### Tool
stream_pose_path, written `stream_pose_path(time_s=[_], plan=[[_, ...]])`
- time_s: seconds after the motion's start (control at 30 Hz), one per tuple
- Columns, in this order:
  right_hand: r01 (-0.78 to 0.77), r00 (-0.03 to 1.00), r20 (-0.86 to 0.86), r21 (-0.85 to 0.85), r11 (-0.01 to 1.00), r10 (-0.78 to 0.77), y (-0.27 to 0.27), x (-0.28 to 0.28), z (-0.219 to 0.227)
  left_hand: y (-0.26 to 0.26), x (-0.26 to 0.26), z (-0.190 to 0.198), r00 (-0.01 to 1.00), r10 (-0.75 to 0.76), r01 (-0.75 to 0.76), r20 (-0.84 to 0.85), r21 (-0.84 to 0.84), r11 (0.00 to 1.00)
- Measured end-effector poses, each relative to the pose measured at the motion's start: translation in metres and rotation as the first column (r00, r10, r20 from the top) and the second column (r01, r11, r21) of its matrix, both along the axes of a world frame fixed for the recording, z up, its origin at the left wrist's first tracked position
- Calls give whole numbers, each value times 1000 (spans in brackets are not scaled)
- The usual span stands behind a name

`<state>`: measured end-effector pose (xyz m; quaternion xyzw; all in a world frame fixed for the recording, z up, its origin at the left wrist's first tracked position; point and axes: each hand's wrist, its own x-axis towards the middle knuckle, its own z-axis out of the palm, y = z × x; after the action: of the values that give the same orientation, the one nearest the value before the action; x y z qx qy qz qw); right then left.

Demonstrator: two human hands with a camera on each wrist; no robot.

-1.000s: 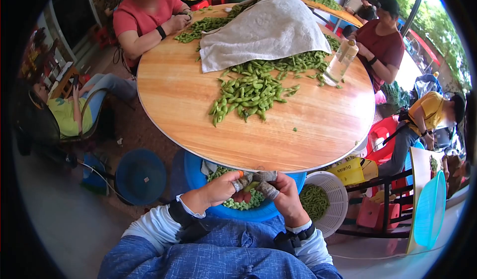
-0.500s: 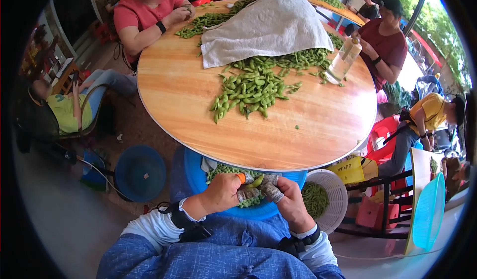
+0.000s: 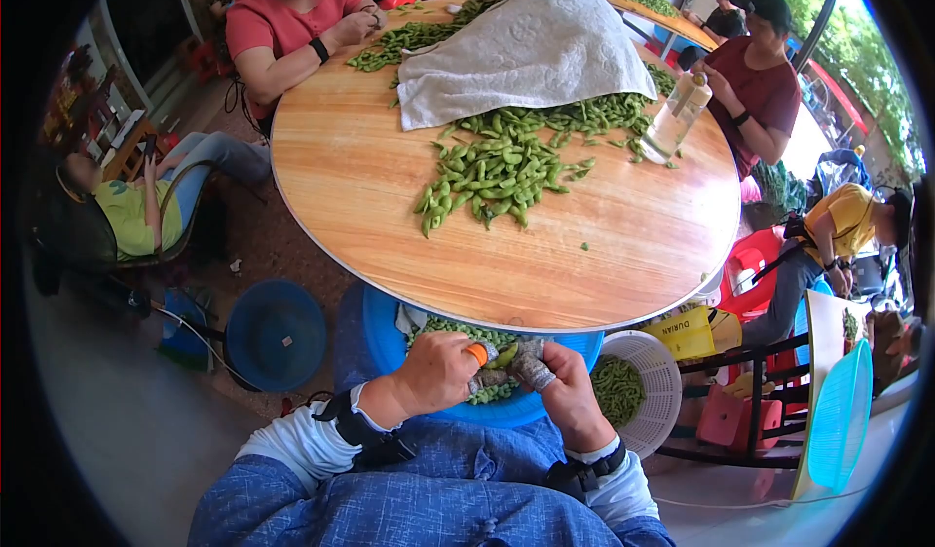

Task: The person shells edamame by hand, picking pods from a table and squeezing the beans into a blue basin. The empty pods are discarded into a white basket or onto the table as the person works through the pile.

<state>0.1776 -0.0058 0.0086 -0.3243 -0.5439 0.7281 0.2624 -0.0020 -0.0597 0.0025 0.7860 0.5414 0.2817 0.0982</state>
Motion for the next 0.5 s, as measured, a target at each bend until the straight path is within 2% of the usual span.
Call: stream_pose_path(time_s=[0.07,0.17,0.2,0.27,0.37,0.5], plan=[[-3,1000,-10,8,1000,3,1,0,-4,-1,0,-2,1000,-8,8,9,-11,1000],[1,995,-98,-34,999,-4,0,-3,-11,-1,0,-21,967,4,23,256,-103,994],[5,988,-152,-69,998,-16,-1,-4,-15,0,3,-19,905,-4,57,426,-111,992],[5,964,-264,-90,996,-28,-2,-5,-24,3,13,-14,693,-11,126,721,-107,986],[8,920,-390,-38,999,-22,-1,-9,-39,2,8,-20,638,77,160,766,-231,960],[29,906,-422,15,999,-20,-1,-14,-49,-2,7,-38,243,328,382,913,-401,833]])
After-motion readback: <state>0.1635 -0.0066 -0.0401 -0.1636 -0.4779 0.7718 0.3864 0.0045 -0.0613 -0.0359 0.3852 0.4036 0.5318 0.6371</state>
